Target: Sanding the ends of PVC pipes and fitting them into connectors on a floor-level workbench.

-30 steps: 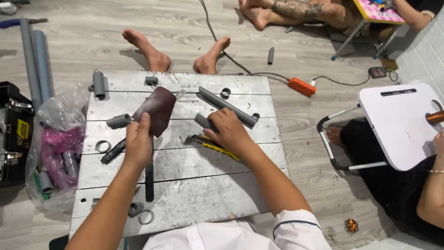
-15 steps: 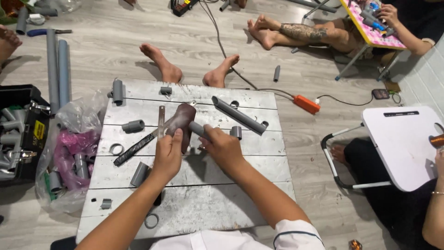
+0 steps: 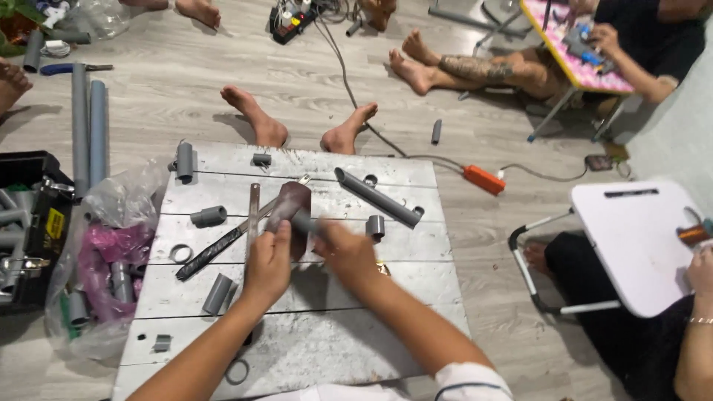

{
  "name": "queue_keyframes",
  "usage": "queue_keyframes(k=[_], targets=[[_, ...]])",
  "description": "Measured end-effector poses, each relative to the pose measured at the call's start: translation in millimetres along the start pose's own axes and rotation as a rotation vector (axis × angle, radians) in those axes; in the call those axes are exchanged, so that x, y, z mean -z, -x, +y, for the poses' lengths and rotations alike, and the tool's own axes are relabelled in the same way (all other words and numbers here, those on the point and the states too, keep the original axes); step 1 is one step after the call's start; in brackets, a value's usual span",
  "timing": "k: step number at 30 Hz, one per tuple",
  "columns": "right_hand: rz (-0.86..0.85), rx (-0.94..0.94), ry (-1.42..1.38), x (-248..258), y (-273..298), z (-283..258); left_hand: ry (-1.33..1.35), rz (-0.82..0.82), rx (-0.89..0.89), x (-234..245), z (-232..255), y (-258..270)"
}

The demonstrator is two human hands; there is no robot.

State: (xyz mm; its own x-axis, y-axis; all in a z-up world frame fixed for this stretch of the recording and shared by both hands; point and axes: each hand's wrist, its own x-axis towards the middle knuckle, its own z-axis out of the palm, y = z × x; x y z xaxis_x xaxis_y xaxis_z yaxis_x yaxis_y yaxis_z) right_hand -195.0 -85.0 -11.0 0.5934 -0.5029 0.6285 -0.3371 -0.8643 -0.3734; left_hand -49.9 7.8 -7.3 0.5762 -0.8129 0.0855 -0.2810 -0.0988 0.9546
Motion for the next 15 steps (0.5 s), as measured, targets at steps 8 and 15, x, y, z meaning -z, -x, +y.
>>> queue_keyframes(k=[8,15], targets=[[-0.045,0.005,0.036,-9.1,-2.5,5.4,0.054,-0.030,-0.119,5.6,12.8,-9.7],[-0.086,0.020,0.032,-4.5,-0.5,-10.9,0.055,-0.072,-0.138,7.2,8.1,-11.0]])
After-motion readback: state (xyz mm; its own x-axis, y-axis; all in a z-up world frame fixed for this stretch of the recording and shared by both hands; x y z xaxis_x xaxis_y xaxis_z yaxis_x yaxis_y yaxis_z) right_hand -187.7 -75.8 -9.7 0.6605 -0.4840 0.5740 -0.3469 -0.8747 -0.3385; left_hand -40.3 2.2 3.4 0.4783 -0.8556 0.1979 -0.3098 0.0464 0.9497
